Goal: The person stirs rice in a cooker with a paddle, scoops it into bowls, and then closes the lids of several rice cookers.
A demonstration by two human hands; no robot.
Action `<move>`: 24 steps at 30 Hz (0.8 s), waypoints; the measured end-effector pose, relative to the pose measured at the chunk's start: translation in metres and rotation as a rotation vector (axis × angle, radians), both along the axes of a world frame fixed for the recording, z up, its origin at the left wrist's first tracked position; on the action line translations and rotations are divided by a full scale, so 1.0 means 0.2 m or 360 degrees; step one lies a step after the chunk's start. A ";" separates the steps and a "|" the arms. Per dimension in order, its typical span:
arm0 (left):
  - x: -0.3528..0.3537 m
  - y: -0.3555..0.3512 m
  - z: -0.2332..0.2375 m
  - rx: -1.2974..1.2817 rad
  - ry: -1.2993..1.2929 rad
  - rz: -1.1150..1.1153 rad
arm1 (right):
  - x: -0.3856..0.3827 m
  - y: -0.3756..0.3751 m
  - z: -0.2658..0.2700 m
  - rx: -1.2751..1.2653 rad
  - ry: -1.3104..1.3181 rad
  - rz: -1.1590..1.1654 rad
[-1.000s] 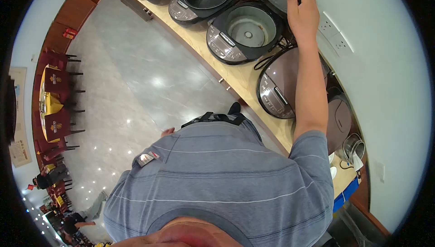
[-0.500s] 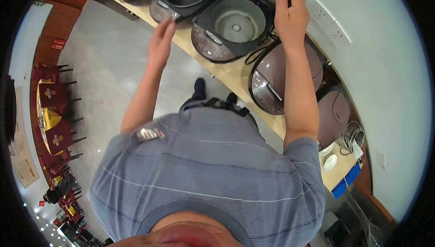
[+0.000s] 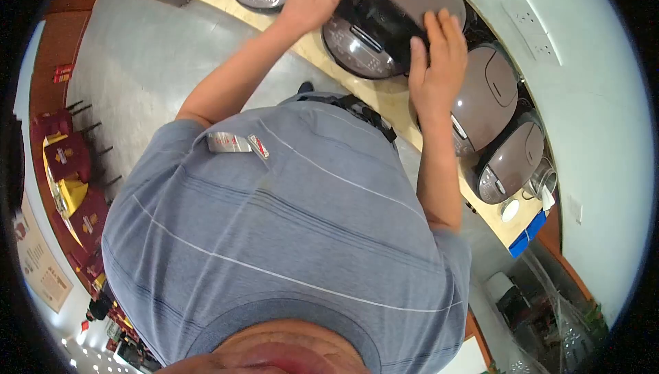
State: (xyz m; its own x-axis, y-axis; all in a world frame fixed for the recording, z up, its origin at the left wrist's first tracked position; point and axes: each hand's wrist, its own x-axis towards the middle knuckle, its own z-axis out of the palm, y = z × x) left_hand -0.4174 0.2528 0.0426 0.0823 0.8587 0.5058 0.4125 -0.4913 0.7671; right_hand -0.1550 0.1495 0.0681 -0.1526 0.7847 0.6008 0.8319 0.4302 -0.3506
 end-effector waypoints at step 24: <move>-0.29 0.30 0.25 0.0662 0.0292 -0.0225 | -0.38 -0.12 -0.18 -0.0217 -0.0182 -0.0548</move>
State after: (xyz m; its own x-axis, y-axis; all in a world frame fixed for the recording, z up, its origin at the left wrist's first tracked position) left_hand -0.4758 0.3137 0.0920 0.3039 0.5605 0.7704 0.4298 -0.8023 0.4142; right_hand -0.2304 0.1263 0.0318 0.0736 0.8731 0.4820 0.9566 0.0749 -0.2817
